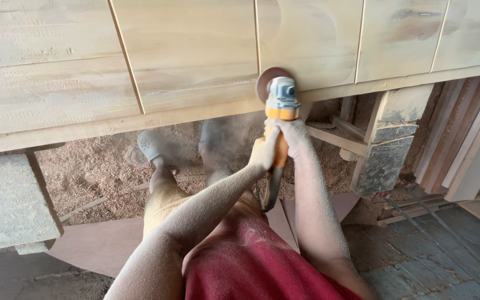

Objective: The person uses an orbital sander to smooth the surface of a large wooden panel with recessed panels. They move the sander across different sections of the panel, generating sawdust and gradually lightening the wood's color.

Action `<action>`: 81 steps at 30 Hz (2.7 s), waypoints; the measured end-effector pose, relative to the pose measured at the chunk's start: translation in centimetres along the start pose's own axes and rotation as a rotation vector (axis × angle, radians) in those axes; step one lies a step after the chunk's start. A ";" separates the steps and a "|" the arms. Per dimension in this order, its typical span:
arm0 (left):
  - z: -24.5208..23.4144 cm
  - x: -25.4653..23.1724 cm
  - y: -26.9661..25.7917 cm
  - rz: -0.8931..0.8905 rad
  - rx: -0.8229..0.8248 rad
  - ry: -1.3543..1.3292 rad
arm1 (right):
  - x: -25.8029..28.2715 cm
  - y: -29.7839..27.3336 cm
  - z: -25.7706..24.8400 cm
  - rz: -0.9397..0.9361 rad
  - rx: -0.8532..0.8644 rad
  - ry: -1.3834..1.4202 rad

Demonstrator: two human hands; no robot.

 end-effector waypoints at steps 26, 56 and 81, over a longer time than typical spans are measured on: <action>-15.0 -5.5 -4.9 0.107 -0.039 -0.315 | 3.6 -3.0 18.8 -0.094 0.080 -0.137; -4.4 -0.1 -3.1 0.046 0.047 0.083 | -1.6 -2.7 4.7 -0.012 -0.003 0.085; -8.6 2.4 -2.3 0.093 -0.084 0.015 | 0.1 -4.3 9.4 0.016 0.010 -0.264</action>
Point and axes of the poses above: each hand's wrist, its own y-axis towards the middle knuckle, its own z-axis out of the palm, x = y × z, the point moved 10 cm from there along y, towards the middle knuckle, and after that the axes turned 13 degrees about -y, right-handed, at the moved point
